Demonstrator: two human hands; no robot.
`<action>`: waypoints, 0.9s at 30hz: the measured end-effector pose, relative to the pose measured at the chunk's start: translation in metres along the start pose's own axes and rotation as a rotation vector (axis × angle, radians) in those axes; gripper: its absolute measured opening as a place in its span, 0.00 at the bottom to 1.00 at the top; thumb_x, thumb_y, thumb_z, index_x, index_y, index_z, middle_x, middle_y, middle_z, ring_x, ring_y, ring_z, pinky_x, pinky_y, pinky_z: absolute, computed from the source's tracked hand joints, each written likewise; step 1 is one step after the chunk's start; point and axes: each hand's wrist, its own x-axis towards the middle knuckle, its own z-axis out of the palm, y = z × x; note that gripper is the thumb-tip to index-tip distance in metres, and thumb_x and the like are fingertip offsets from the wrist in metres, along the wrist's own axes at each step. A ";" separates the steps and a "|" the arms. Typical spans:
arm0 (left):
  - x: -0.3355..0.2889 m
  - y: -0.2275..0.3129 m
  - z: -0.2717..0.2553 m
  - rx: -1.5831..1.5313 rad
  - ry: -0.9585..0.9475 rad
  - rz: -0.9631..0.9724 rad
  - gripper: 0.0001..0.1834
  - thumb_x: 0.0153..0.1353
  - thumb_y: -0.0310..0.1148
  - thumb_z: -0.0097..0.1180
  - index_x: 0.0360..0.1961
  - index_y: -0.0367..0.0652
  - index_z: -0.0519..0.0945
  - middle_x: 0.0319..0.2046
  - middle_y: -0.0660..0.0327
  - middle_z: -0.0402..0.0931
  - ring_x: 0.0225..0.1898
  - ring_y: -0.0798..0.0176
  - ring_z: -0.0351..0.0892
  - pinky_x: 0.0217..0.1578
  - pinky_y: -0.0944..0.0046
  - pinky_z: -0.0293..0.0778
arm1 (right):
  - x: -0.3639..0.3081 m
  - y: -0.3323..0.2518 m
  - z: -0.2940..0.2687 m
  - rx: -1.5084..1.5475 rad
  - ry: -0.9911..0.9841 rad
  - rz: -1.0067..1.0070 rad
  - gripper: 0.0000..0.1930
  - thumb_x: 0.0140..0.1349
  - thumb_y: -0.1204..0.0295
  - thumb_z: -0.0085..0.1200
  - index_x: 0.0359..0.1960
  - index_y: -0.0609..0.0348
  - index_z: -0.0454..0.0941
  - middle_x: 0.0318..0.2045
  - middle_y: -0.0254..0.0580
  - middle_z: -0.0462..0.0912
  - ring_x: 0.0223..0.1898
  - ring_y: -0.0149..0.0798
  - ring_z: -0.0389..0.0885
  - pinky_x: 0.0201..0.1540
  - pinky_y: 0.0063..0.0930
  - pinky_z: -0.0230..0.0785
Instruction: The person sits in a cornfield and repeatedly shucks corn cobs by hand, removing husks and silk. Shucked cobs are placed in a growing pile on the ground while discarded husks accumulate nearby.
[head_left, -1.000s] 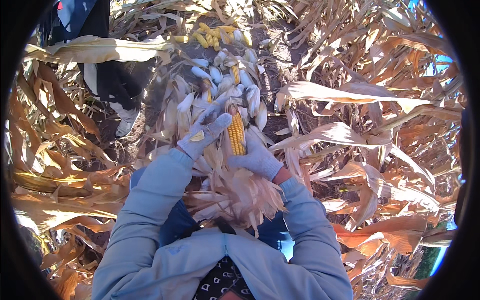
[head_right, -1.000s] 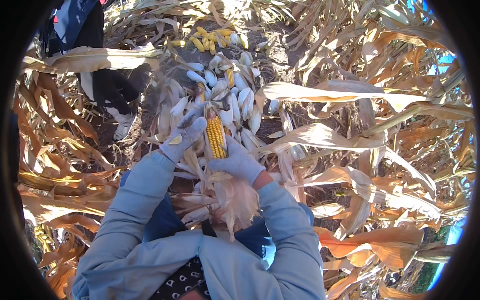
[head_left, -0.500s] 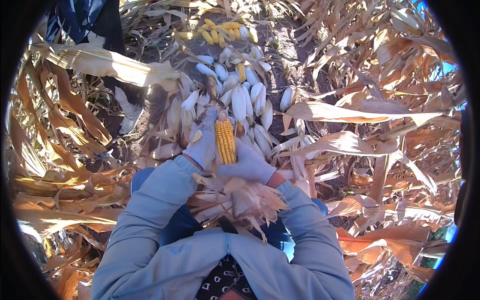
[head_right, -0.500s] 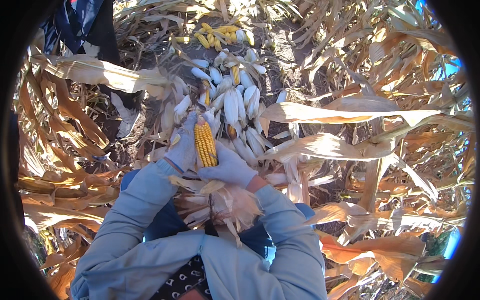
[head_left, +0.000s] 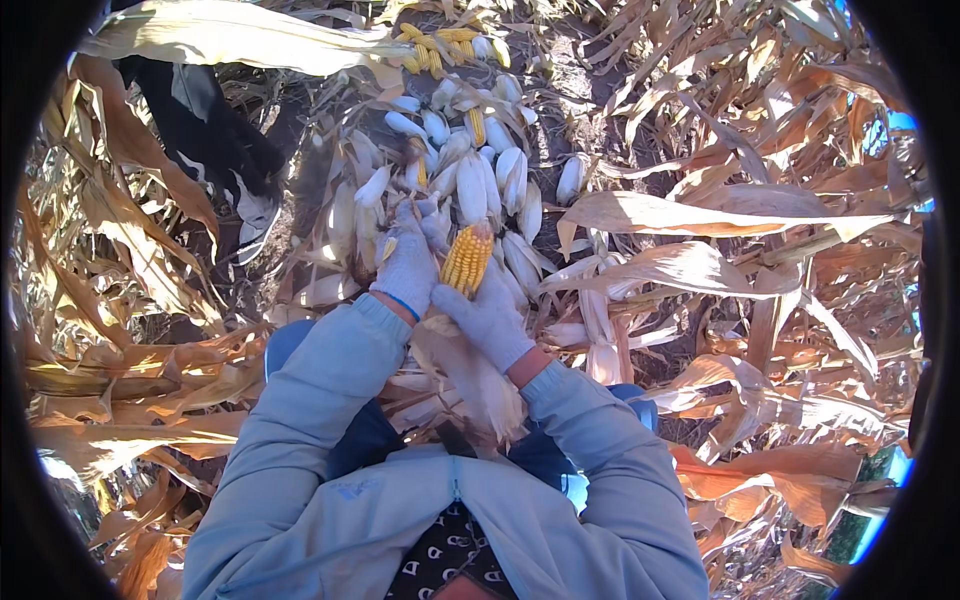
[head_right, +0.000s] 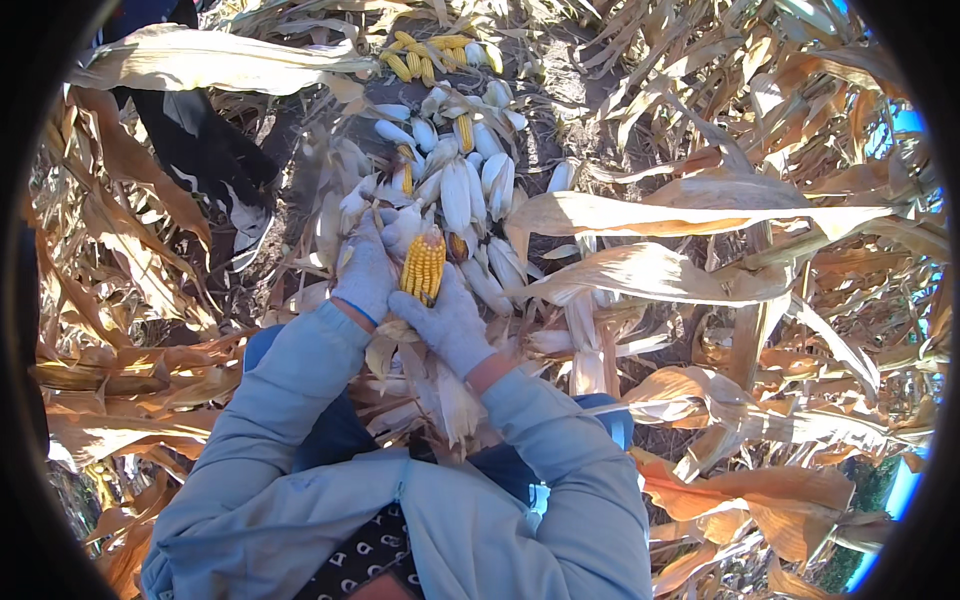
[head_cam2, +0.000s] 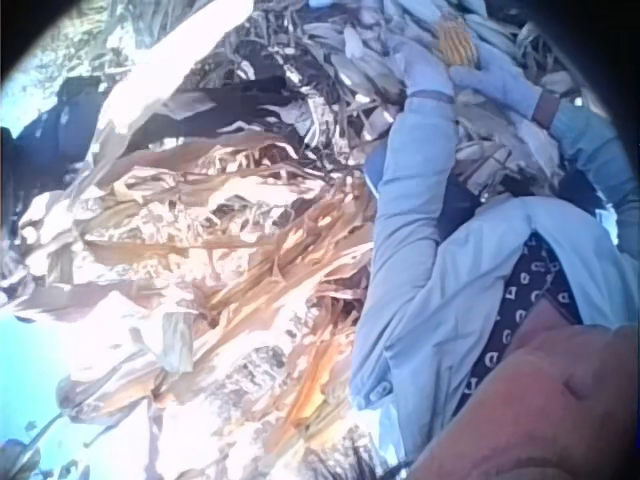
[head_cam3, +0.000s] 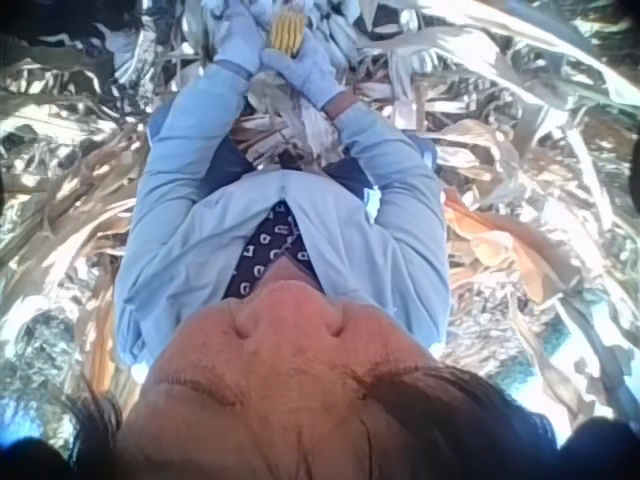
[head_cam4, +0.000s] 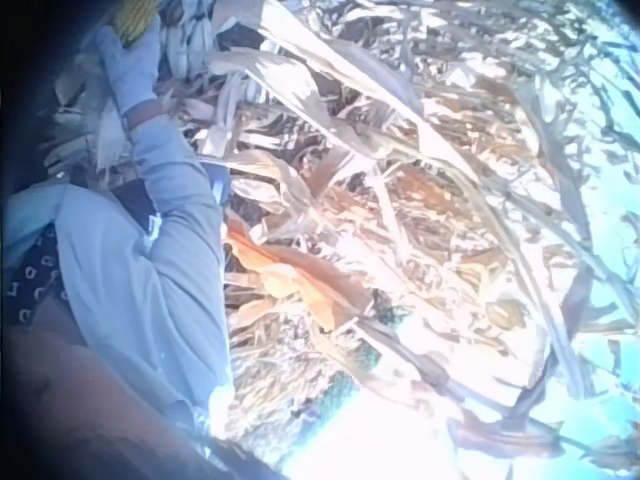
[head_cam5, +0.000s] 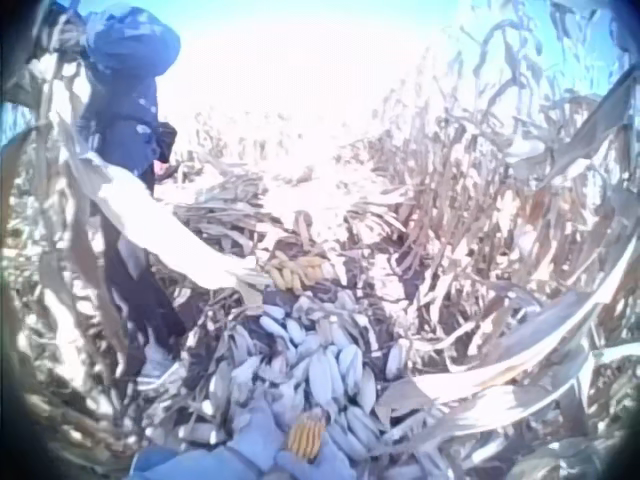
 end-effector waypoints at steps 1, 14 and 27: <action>0.011 -0.009 -0.005 -0.208 -0.041 -0.058 0.20 0.82 0.49 0.42 0.42 0.46 0.79 0.33 0.61 0.80 0.36 0.63 0.80 0.37 0.63 0.79 | 0.002 0.017 0.006 0.080 0.025 -0.032 0.39 0.60 0.48 0.69 0.64 0.63 0.70 0.54 0.53 0.83 0.56 0.48 0.83 0.58 0.40 0.74; 0.024 0.002 -0.002 -0.504 -0.263 -0.132 0.21 0.79 0.55 0.45 0.43 0.49 0.77 0.35 0.60 0.83 0.29 0.60 0.78 0.31 0.60 0.78 | 0.024 0.027 0.003 0.563 0.178 -0.026 0.22 0.70 0.66 0.63 0.60 0.63 0.73 0.48 0.36 0.81 0.45 0.30 0.81 0.50 0.27 0.76; 0.028 0.076 0.023 -0.188 -0.112 0.200 0.14 0.77 0.45 0.49 0.48 0.47 0.75 0.33 0.60 0.76 0.33 0.58 0.77 0.32 0.55 0.76 | 0.030 0.049 -0.097 0.334 0.348 0.121 0.28 0.63 0.59 0.66 0.61 0.60 0.74 0.52 0.48 0.82 0.54 0.46 0.81 0.57 0.40 0.74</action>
